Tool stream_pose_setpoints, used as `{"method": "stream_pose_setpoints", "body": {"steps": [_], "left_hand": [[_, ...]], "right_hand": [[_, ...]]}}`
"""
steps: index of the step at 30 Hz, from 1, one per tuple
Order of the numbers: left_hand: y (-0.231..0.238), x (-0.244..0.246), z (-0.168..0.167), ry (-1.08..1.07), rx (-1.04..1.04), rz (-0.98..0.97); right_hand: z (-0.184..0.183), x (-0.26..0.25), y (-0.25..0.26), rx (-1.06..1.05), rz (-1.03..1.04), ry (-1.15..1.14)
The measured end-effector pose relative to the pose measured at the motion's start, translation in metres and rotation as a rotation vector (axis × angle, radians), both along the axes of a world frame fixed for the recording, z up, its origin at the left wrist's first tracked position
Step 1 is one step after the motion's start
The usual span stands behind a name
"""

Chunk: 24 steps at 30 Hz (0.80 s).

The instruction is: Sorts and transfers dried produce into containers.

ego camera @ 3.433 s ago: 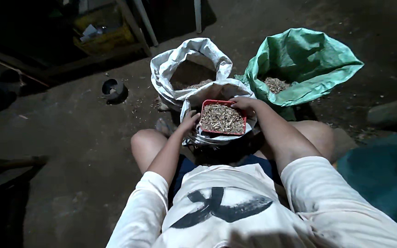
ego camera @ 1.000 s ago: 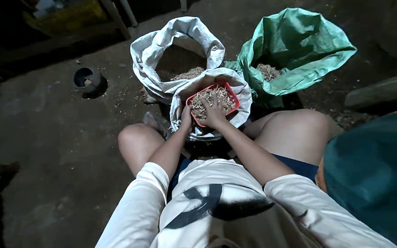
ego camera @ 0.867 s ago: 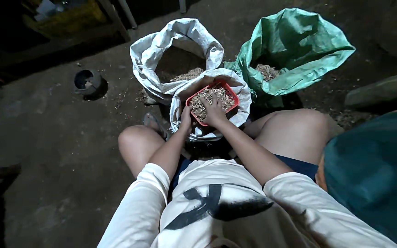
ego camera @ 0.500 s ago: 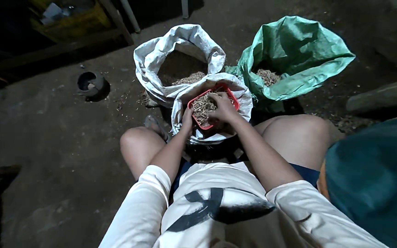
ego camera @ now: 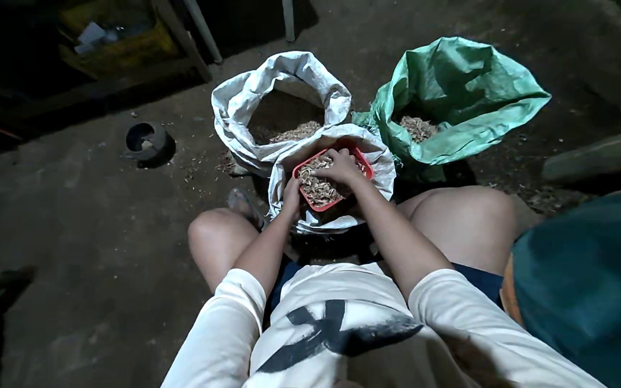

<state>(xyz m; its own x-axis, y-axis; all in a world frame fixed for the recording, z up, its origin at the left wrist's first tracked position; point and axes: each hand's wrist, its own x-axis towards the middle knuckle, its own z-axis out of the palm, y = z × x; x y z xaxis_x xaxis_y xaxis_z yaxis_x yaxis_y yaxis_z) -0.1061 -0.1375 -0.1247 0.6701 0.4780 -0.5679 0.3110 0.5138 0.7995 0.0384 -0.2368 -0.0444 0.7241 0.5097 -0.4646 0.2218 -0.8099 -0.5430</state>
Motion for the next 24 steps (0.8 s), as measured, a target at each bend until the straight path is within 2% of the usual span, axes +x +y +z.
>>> {"method": "stream_pose_setpoints", "body": {"steps": [4, 10, 17, 24], "left_hand": [[0.000, 0.001, 0.002, -0.038, 0.036, -0.007], [0.000, 0.003, 0.000, -0.052, 0.082, 0.017], [0.002, 0.002, -0.005, -0.054, 0.138, -0.024], [0.001, 0.003, -0.006, -0.035, 0.135, -0.040]], "right_hand": [[0.009, -0.011, 0.010, -0.042, 0.069, -0.026], [0.009, -0.024, 0.029, -0.037, -0.006, -0.039], [0.000, -0.020, 0.029, 0.000, -0.053, 0.002], [-0.009, -0.039, 0.039, -0.062, -0.134, -0.202]]}}
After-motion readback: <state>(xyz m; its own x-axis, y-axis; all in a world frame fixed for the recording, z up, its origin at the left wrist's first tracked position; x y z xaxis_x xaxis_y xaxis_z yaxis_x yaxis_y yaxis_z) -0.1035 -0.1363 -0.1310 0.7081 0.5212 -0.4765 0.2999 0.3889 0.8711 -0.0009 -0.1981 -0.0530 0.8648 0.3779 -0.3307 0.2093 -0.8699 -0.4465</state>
